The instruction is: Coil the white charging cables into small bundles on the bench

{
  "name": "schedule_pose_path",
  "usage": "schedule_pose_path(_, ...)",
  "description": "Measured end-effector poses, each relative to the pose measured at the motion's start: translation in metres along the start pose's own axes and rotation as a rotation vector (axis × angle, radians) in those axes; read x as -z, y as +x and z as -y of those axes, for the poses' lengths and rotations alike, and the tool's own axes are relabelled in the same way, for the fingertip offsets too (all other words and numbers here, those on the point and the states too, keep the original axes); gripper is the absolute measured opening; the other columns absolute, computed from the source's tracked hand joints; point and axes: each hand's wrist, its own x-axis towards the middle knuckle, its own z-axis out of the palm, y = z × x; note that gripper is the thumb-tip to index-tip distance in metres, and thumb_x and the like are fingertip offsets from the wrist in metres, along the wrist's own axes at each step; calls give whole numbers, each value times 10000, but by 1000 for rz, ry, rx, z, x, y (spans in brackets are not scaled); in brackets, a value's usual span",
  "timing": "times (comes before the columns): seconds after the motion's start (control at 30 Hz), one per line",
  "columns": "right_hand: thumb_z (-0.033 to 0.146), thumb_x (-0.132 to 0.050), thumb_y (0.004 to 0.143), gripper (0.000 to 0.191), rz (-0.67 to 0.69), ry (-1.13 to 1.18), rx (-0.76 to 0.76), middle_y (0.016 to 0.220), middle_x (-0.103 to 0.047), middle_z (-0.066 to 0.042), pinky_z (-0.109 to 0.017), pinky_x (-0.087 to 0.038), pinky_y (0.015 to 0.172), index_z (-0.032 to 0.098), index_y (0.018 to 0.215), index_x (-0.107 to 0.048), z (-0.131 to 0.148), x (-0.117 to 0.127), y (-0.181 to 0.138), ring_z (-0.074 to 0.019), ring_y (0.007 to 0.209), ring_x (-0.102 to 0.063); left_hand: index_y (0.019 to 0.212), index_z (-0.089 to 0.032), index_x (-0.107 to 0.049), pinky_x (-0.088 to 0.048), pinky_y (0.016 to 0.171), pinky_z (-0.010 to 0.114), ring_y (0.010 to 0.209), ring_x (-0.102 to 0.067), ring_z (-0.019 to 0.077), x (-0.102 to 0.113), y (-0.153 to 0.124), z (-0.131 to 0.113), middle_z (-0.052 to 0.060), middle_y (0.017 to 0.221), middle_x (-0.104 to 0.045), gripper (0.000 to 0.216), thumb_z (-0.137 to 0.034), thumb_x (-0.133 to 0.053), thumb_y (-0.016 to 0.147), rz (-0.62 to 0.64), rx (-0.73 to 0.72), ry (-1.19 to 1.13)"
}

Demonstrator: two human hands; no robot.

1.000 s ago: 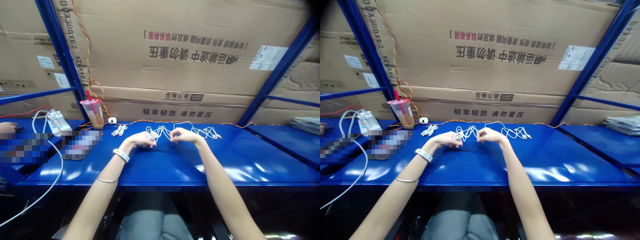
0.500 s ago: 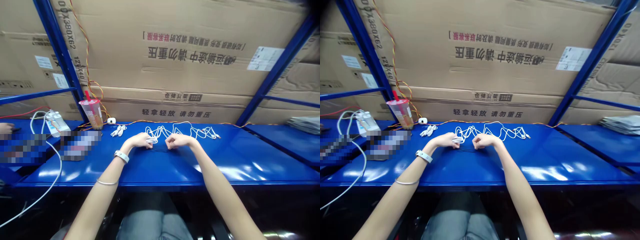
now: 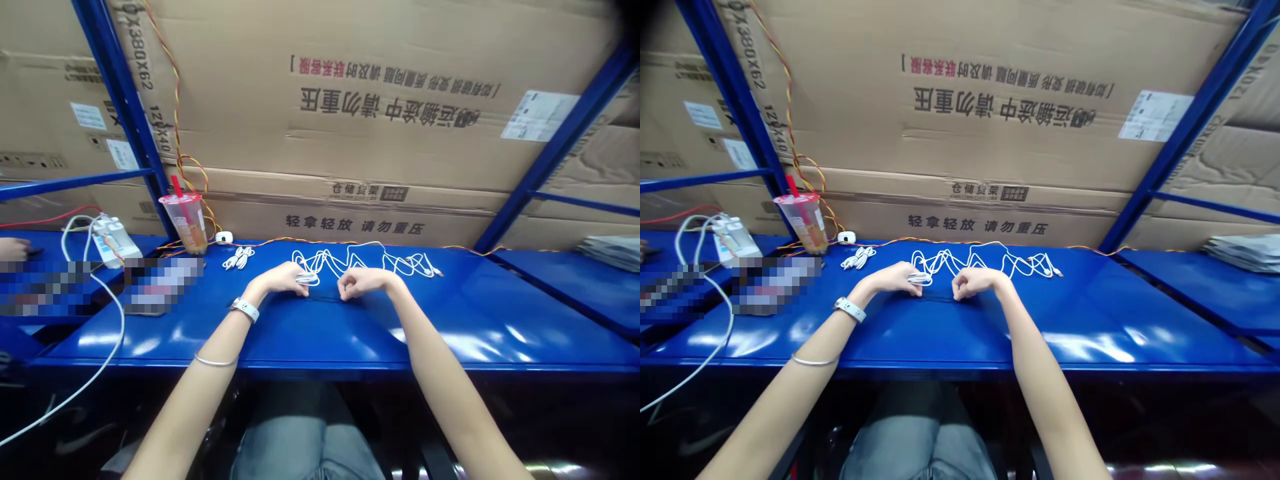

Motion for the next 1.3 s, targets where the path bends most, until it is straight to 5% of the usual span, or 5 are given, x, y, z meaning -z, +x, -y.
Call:
schedule_pose_path(0.6,477,-709,624,348,58,-47,-88,556,-527,19,-241,-333,543,139,695,-662,6,-2,1,-95,551,-438,706,-154,-684,-360,583,236,669,-582,161,2,-1,-1,15,697,-677,281,-424,-733,647,25,16,107)
schedule_pose_path(0.8,494,-740,603,382,-25,-88,-85,582,-520,25,-235,-315,530,149,726,-632,5,1,0,-96,563,-438,741,-162,-656,-383,631,239,715,-584,169,2,-2,0,18,775,-680,328,-455,-745,623,-16,-5,46)
schedule_pose_path(1.0,458,-767,589,424,-138,-140,73,728,-574,21,-231,-385,607,175,863,-609,9,-6,9,-121,673,-525,707,-162,-592,-323,585,240,663,-506,153,-3,1,-5,-1,713,-596,364,-466,-755,591,-35,-71,221)
schedule_pose_path(1.3,271,-655,698,126,-245,-163,107,700,-640,-18,-247,-405,597,158,754,-665,17,-26,9,-151,658,-571,657,-151,-594,-304,564,238,608,-500,135,-7,0,-6,2,654,-600,185,-313,-675,693,-78,-59,234)
